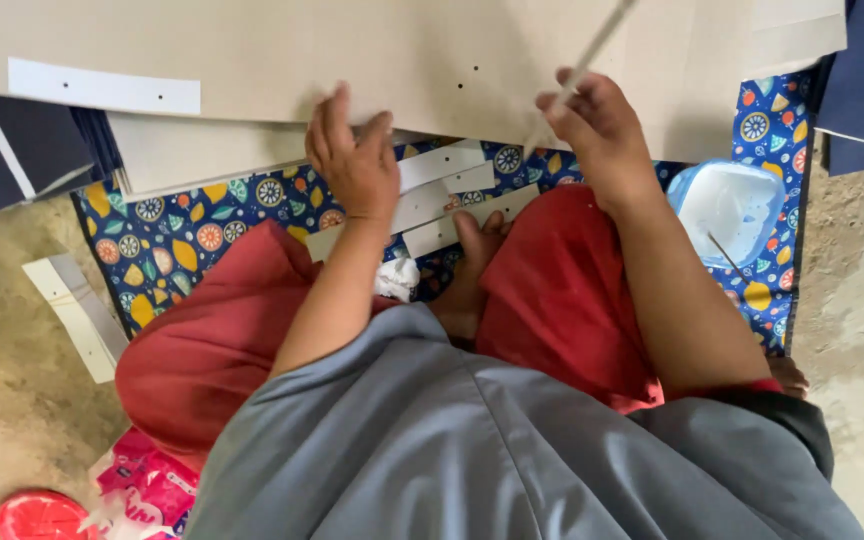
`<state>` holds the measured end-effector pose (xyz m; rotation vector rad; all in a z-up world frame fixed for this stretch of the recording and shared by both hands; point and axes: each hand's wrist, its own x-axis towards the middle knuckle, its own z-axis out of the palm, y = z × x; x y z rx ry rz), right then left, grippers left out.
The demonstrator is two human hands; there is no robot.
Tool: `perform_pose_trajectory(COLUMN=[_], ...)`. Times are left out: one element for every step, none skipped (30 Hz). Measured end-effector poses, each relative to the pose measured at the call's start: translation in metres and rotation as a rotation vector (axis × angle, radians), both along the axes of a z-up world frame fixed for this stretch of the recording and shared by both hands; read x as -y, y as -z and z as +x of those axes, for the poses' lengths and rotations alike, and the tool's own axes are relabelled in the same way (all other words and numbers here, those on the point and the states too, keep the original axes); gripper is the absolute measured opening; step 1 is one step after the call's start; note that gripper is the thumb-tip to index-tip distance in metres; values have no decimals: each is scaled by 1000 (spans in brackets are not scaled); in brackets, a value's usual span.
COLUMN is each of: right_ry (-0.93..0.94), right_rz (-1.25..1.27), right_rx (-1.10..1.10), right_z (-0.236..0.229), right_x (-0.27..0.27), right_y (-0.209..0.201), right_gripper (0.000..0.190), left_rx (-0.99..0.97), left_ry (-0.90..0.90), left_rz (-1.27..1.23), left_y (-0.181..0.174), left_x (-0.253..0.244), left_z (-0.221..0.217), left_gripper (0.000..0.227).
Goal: Assembling cardboard components by folding and gluing them together to create folders or bags.
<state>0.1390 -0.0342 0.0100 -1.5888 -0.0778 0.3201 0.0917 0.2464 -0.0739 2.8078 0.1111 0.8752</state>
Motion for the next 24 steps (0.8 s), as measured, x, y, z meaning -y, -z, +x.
perform_pose_trajectory(right_ry=[-62,-73,-86,-99,-107,-102,-96,-102,-120,-137,-139,-142,-138,-132,-99,-66,-69,-67,-60,-58,-36,-15,-11,-25], right_rz=[-62,-66,-77,-87,-88,-112,-134,-133,-122,-111,-114,-88,-64,-69,-59,-49,-48,-127,-208,-209,-468,-725,-728,-692], right_rx=[57,56,92,128,129,72,13,13,-32,-77,-86,-71,-52,-57,-62,-66,-69,45,163,164,407,650,644,584], right_z=[6,12,22,32,38,44,50,48,47,47,47,48,50,51,54,56,57,57,59,61,66,71,72,73], right_x=[-11,-20,-29,-39,-45,-52,-58,-62,-62,-62,-60,-57,-53,-48,-45,-42,-38,-35,-30,-22,-15,-8,-7,-5], right_y=[-4,2,8,13,20,27,35,37,39,41,43,46,48,52,55,58,58,59,58,68,78,87,92,97], right_gripper=[35,35,37,39,39,41,44,44,44,44,44,46,48,48,43,39,39,37,34,34,39,43,43,39], left_rx=[-19,-20,33,88,90,143,195,198,180,157,150,169,185,175,139,102,103,25,-58,-60,-25,8,-1,3], left_ry=[-179,-189,-287,-383,-391,-353,-308,-314,-358,-400,-407,-395,-372,-373,-352,-332,-337,-402,-461,-458,-376,-292,-293,-241], left_rz=[-192,-196,-338,-481,-482,-724,-963,-961,-1174,-1387,-1389,-1608,-1829,-1834,-1902,-1969,-1968,-2001,-2033,-2034,-2079,-2121,-2121,-2173], left_y=[13,18,23,28,33,37,42,32,23,14,11,8,6,10,13,15,11,7,2,4,5,7,14,21], left_x=[6,12,17,22,28,34,40,43,48,54,59,64,71,75,77,80,81,82,85,90,93,96,101,106], left_z=[-6,-8,-4,1,5,10,14,16,21,26,28,31,36,38,42,46,50,54,60,58,58,58,55,52], left_gripper=[16,16,28,54,54,76,100,100,96,93,93,87,82,82,73,66,66,66,66,66,30,8,8,4])
